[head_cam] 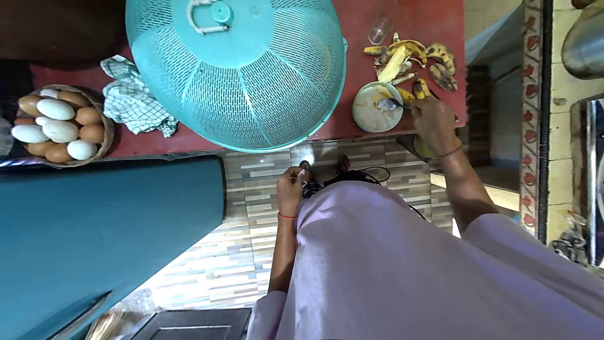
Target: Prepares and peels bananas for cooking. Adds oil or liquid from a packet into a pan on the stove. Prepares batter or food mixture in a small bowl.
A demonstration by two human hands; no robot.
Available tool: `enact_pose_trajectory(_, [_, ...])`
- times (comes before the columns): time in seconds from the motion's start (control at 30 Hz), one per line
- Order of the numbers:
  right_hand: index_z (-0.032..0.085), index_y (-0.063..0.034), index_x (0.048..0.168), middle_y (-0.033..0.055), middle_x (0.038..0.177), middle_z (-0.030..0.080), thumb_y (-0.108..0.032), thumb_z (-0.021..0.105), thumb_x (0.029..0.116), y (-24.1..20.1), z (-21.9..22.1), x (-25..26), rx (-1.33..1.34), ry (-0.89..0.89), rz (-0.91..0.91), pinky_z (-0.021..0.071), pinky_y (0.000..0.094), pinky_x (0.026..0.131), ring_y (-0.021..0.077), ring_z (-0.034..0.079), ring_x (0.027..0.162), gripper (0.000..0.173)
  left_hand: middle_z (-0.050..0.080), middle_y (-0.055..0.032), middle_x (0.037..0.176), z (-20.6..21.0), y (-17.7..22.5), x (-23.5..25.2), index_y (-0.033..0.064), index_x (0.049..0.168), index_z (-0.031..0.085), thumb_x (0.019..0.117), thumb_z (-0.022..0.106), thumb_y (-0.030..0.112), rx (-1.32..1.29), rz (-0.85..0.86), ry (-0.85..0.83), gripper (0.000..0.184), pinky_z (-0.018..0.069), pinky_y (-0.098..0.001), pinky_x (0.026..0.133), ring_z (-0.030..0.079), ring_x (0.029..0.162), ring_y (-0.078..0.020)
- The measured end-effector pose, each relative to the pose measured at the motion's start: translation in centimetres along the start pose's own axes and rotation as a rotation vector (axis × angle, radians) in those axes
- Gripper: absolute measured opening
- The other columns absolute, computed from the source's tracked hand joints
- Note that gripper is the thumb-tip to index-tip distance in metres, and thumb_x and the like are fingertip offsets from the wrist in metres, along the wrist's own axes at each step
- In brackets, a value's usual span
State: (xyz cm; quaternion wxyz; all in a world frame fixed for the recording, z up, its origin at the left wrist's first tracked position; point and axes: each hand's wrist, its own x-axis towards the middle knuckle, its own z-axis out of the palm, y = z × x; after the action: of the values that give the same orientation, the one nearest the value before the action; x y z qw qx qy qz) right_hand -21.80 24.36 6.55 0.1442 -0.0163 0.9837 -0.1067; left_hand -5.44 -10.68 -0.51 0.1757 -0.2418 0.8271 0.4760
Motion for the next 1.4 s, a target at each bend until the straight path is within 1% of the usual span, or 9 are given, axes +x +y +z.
enact_pose_trajectory(0.27, [0.066, -0.0017, 0.13, 0.028, 0.131, 0.061, -0.008, 0.047, 0.1054, -1.0, 1.5, 0.7, -0.02, 0.057, 0.156, 0.0534, 0.0676, 0.085, 0.0513, 0.065, 0.108, 0.032, 0.069, -0.0127, 0.09, -0.1, 0.1, 0.2, 0.0, 0.11, 0.068, 0.1038, 0.059, 0.014, 0.007, -0.018, -0.008, 0.018, 0.057, -0.0391, 0.072, 0.067, 0.073, -0.0198])
enact_pose_trajectory(0.43, [0.067, 0.0012, 0.127, 0.029, 0.128, 0.061, -0.005, 0.05, 0.1024, -1.5, 2.5, 1.3, -0.082, 0.064, 0.174, 0.0546, 0.0657, 0.081, 0.0509, 0.066, 0.106, 0.031, 0.069, -0.0129, 0.089, -0.2, 0.0, 0.1, -0.0006, 0.11, 0.068, 0.1034, 0.059, 0.012, 0.001, -0.013, 0.01, 0.017, 0.0566, -0.0381, 0.071, 0.067, 0.071, -0.0194])
enact_pose_trajectory(0.53, [0.066, 0.0031, 0.127, 0.0281, 0.133, 0.061, -0.002, 0.05, 0.1014, -2.0, 2.5, 1.4, -0.078, 0.046, 0.177, 0.0527, 0.0677, 0.086, 0.0513, 0.064, 0.113, 0.031, 0.069, -0.0141, 0.091, -0.4, -0.2, 0.0, -0.0012, 0.111, 0.068, 0.1039, 0.058, 0.013, -0.004, -0.015, 0.003, 0.019, 0.057, -0.04, 0.072, 0.067, 0.073, -0.0208])
enact_pose_trajectory(0.67, [0.068, 0.0007, 0.126, 0.0263, 0.134, 0.062, -0.005, 0.047, 0.1037, -2.0, 1.9, 1.8, -0.038, -0.02, 0.213, 0.0516, 0.0694, 0.087, 0.0503, 0.065, 0.112, 0.031, 0.069, -0.0131, 0.09, -0.5, -0.3, 0.1, -0.0011, 0.11, 0.068, 0.1037, 0.058, 0.013, -0.01, -0.005, 0.011, 0.019, 0.0571, -0.039, 0.071, 0.067, 0.072, -0.0202])
enact_pose_trajectory(0.8, [0.07, 0.0024, 0.12, 0.0301, 0.125, 0.065, -0.004, 0.048, 0.1034, -0.7, 1.4, 1.6, 0.06, -0.015, 0.139, 0.0483, 0.0699, 0.093, 0.0512, 0.063, 0.117, 0.028, 0.069, -0.0133, 0.09, -0.5, -0.3, 0.2, -0.0008, 0.11, 0.068, 0.1035, 0.059, 0.013, -0.006, -0.004, 0.013, 0.018, 0.0567, -0.0389, 0.071, 0.067, 0.071, -0.0197])
enact_pose_trajectory(0.9, [0.071, 0.0025, 0.118, 0.0295, 0.121, 0.066, -0.003, 0.05, 0.1023, -0.2, 1.6, 1.2, 0.061, 0.022, 0.093, 0.0497, 0.069, 0.091, 0.0506, 0.064, 0.113, 0.027, 0.069, -0.0133, 0.089, -0.5, -0.2, 0.3, -0.0011, 0.11, 0.068, 0.1036, 0.058, 0.013, -0.006, -0.002, 0.006, 0.018, 0.0569, -0.039, 0.071, 0.067, 0.071, -0.0199])
enact_pose_trajectory(1.03, [0.071, 0.0007, 0.12, 0.0275, 0.128, 0.065, -0.006, 0.049, 0.1021, -0.3, 1.7, 1.4, -0.009, 0.07, 0.135, 0.0507, 0.0701, 0.087, 0.0504, 0.066, 0.112, 0.029, 0.069, -0.0129, 0.089, -0.4, -0.3, 0.4, -0.0002, 0.11, 0.068, 0.1038, 0.059, 0.014, -0.007, -0.004, 0.0, 0.018, 0.057, -0.0391, 0.071, 0.067, 0.071, -0.0198])
enact_pose_trajectory(1.27, [0.069, 0.0037, 0.12, 0.0294, 0.127, 0.064, -0.005, 0.051, 0.1024, -1.4, 0.7, 0.4, -0.028, -0.079, 0.179, 0.0499, 0.0699, 0.09, 0.051, 0.063, 0.116, 0.027, 0.069, -0.0123, 0.089, -0.5, -0.2, 0.3, -0.0001, 0.109, 0.069, 0.1037, 0.059, 0.013, -0.006, -0.008, 0.013, 0.017, 0.0567, -0.0376, 0.07, 0.067, 0.071, -0.0188])
enact_pose_trajectory(1.4, [0.071, 0.0003, 0.119, 0.0261, 0.125, 0.066, -0.007, 0.052, 0.1031, -1.8, 0.4, 0.2, -0.022, -0.031, 0.151, 0.0514, 0.0683, 0.086, 0.0493, 0.065, 0.111, 0.026, 0.069, -0.0126, 0.089, -0.4, -0.1, 0.3, -0.0002, 0.11, 0.068, 0.1039, 0.059, 0.014, -0.008, -0.015, 0.014, 0.018, 0.0566, -0.0378, 0.07, 0.067, 0.071, -0.0191])
